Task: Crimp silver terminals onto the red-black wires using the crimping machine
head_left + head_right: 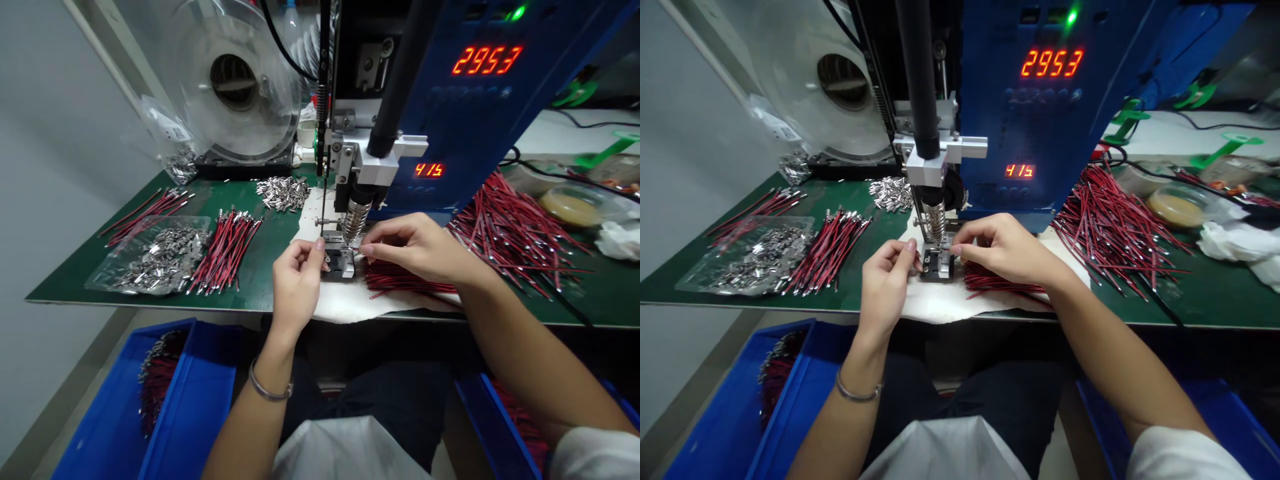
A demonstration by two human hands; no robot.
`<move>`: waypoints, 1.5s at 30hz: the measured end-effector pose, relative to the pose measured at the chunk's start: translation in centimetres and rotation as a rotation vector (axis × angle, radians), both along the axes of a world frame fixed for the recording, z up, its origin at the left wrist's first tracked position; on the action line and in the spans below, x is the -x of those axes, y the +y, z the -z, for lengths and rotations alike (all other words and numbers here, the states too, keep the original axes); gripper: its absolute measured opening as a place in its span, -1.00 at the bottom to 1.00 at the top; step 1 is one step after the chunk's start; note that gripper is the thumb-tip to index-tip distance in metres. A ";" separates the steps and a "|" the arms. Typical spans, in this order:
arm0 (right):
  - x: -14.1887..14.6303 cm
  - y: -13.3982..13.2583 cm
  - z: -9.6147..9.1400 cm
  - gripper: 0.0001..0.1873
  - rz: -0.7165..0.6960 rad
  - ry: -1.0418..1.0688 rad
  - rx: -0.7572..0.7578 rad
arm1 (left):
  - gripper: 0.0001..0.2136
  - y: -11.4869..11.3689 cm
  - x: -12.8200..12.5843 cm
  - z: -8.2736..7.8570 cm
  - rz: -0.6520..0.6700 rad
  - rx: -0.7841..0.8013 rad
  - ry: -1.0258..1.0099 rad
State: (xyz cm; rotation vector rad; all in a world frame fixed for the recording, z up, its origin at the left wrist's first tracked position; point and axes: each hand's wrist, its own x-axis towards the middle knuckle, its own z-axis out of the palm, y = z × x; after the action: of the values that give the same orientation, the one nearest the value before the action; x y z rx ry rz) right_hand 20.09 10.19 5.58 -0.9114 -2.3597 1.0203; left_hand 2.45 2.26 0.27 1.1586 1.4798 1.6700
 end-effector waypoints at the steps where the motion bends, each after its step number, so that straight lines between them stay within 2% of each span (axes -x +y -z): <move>1: 0.0 0.0 0.0 -0.72 -0.001 -0.002 0.001 | -0.74 0.0 0.0 0.1 -0.002 0.001 0.001; 6: -0.2 -0.5 -0.4 -0.75 0.004 -0.002 -0.058 | -0.75 0.2 0.0 0.2 -0.015 -0.017 -0.004; 11: 0.3 -3.4 -1.2 -0.83 0.054 0.073 -0.210 | -0.81 -1.3 -0.4 -0.1 -0.032 -0.054 0.100; 14: 1.2 -5.6 -0.8 -0.89 0.060 0.259 -0.356 | -0.86 -3.2 -1.0 -0.4 0.150 -0.057 0.123; 16: 2.2 -6.7 -0.3 -0.89 0.077 0.335 -0.402 | -0.86 -4.4 -1.4 -0.5 0.267 -0.049 0.053; 17: 2.7 -7.1 0.0 -0.88 0.092 0.356 -0.430 | -0.86 -4.8 -1.5 -0.6 0.285 -0.051 0.004; 21: 4.5 -7.6 0.9 -0.84 0.127 0.440 -0.521 | -0.89 -6.1 -1.6 -0.7 0.219 -0.065 -0.165; 25: 5.7 -7.7 1.3 -0.84 0.105 0.476 -0.514 | -0.91 -6.6 -0.6 -0.7 0.189 -0.043 -0.167; 27: 5.8 -7.8 1.3 -0.85 0.121 0.424 -0.502 | -0.90 -6.7 0.4 -1.0 0.156 0.002 -0.076; 29: 5.6 -7.9 1.3 -0.82 0.160 0.364 -0.486 | -0.87 -6.6 1.9 -1.5 0.063 0.077 0.105; 31: 5.0 -8.0 1.3 -0.82 0.198 0.341 -0.461 | -0.83 -6.1 4.1 -2.3 -0.100 0.160 0.348; 34: 3.3 -7.7 1.2 -0.94 0.226 0.332 -0.437 | -0.78 -4.7 7.8 -3.7 -0.338 0.264 0.719; 36: 1.8 -7.1 1.2 -0.93 0.198 0.245 -0.409 | -0.75 -3.6 10.2 -4.5 -0.381 0.370 0.981; 39: -0.7 -5.6 0.8 -0.84 0.145 0.038 -0.278 | -0.69 -2.0 12.5 -5.0 -0.394 0.517 1.280; 42: -2.7 -4.0 0.4 -0.80 0.185 -0.170 -0.263 | -0.65 -1.2 13.3 -5.0 -0.399 0.600 1.393; 45: -3.8 -2.6 0.1 -0.79 0.257 -0.321 -0.286 | -0.63 -1.4 13.3 -5.1 -0.414 0.563 1.379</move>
State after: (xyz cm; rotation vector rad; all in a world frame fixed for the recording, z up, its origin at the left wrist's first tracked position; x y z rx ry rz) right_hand 23.89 7.57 5.52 -1.2974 -2.4695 0.4482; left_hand -10.89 0.89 5.39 1.8037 2.8773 0.3253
